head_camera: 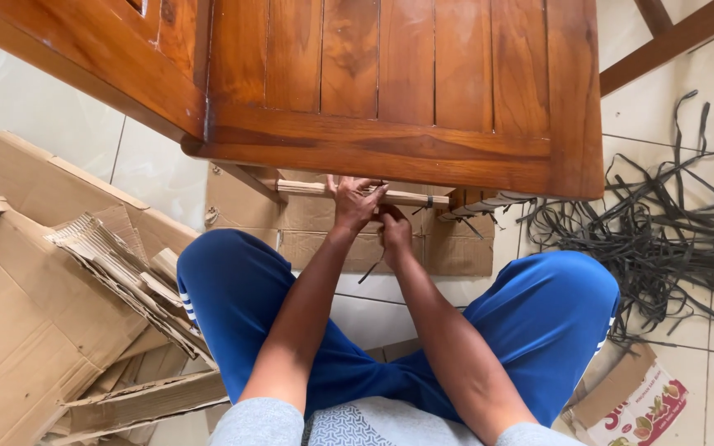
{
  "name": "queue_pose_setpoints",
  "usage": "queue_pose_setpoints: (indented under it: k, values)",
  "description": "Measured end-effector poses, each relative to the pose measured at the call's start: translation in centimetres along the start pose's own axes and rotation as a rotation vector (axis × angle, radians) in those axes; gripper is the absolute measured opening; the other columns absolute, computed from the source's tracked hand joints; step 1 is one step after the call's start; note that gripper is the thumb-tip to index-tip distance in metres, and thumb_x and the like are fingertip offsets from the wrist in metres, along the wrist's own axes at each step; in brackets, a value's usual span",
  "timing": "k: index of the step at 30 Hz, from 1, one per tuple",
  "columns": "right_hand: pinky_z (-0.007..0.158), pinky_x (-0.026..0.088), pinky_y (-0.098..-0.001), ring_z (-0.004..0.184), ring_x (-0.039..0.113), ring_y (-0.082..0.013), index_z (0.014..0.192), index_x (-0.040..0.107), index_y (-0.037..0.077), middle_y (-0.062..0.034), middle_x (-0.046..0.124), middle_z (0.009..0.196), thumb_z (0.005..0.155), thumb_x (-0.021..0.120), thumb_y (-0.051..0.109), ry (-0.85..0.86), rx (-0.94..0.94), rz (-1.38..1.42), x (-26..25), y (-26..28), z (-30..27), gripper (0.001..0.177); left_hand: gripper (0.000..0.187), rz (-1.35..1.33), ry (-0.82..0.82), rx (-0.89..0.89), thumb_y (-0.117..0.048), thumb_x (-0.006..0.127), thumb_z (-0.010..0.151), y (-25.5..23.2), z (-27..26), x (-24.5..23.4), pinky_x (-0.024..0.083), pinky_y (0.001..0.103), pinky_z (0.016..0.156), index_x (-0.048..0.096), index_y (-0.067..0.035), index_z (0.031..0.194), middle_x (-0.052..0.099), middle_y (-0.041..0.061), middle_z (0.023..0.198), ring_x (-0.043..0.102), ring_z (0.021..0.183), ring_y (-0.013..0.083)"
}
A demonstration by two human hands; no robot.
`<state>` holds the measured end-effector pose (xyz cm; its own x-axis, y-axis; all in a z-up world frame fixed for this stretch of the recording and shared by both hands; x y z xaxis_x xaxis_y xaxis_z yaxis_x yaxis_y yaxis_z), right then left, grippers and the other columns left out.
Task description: Wrapping wooden chair legs with protective cardboard and securing them with plastic ties.
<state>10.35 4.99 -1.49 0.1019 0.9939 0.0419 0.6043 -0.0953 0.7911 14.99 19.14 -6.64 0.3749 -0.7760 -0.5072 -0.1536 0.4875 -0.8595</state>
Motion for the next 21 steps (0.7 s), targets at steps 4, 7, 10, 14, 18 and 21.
queue_pose_setpoints:
  k: [4, 7, 10, 14, 18, 21]
  values:
    - [0.065, 0.051, -0.0320, 0.067, 0.072, -0.0208, 0.100, 0.079, 0.027, 0.0003, 0.073, 0.064, 0.097, 0.062, 0.034, -0.040, -0.352, -0.528, -0.6, 0.9, -1.1, 0.018, 0.007, -0.083, -0.017, 0.082, -0.041, 0.081, 0.085, -4.8, -1.0, -3.6, 0.027, 0.049, 0.118, 0.080, -0.038, 0.090, 0.061, 0.005, 0.111, 0.058, 0.123, 0.0250]
    - [0.065, 0.053, -0.0403, 0.068, 0.071, -0.0313, 0.091, 0.075, 0.024, -0.0064, 0.068, 0.062, 0.103, 0.061, 0.038, -0.094, -0.555, -0.660, -0.6, 2.8, -2.7, 0.023, 0.004, -0.139, -0.050, 0.172, -0.033, 0.082, 0.083, -6.5, -1.5, -5.4, 0.031, 0.047, 0.116, 0.079, -0.032, 0.086, 0.052, 0.011, 0.116, 0.050, 0.126, 0.0327]
    - [0.068, 0.055, -0.0450, 0.073, 0.073, -0.0355, 0.089, 0.073, 0.017, -0.0125, 0.073, 0.073, 0.107, 0.058, 0.032, -0.073, -0.649, -0.603, -0.5, 5.0, -2.7, 0.028, 0.006, -0.191, 0.004, 0.206, -0.026, 0.082, 0.086, -11.3, -2.5, -8.8, 0.042, 0.045, 0.108, 0.079, -0.029, 0.091, 0.056, 0.011, 0.100, 0.060, 0.115, 0.0350]
    - [0.069, 0.054, -0.0414, 0.068, 0.068, -0.0240, 0.080, 0.071, 0.015, -0.0077, 0.068, 0.065, 0.101, 0.064, 0.038, -0.053, -0.565, -0.536, -0.2, 7.5, -0.4, 0.032, 0.005, -0.262, 0.043, 0.216, -0.020, 0.081, 0.087, -15.4, -3.2, -11.6, 0.052, 0.044, 0.095, 0.078, -0.019, 0.091, 0.071, 0.011, 0.092, 0.070, 0.101, 0.0344]
    - [0.059, 0.051, -0.0313, 0.055, 0.060, -0.0129, 0.069, 0.071, 0.018, 0.0031, 0.062, 0.055, 0.100, 0.064, 0.034, 0.097, -0.489, -0.504, 1.2, 9.9, 0.3, 0.036, 0.009, -0.185, 0.034, 0.234, -0.024, 0.082, 0.084, -8.5, -2.1, -7.3, 0.017, 0.041, 0.119, 0.077, -0.026, 0.092, 0.074, 0.000, 0.091, 0.067, 0.103, 0.0235]
    - [0.077, 0.054, -0.0493, 0.082, 0.071, -0.0254, 0.095, 0.079, 0.009, -0.0127, 0.076, 0.086, 0.092, 0.073, 0.030, 0.132, -0.409, -0.539, 0.5, 8.0, 3.8, 0.022, 0.010, -0.099, 0.036, 0.229, -0.027, 0.081, 0.082, -7.1, -2.0, -6.1, 0.007, 0.044, 0.120, 0.074, -0.033, 0.085, 0.076, -0.012, 0.096, 0.060, 0.114, 0.0164]
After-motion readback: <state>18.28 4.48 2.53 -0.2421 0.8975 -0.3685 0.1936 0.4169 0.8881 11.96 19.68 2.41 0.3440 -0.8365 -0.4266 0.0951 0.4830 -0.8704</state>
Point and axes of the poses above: each hand's wrist, its own z-axis towards the middle knuckle, its own x-axis out of the palm, y = z × x, the point moved 5 cm from there along z, towards the middle knuckle
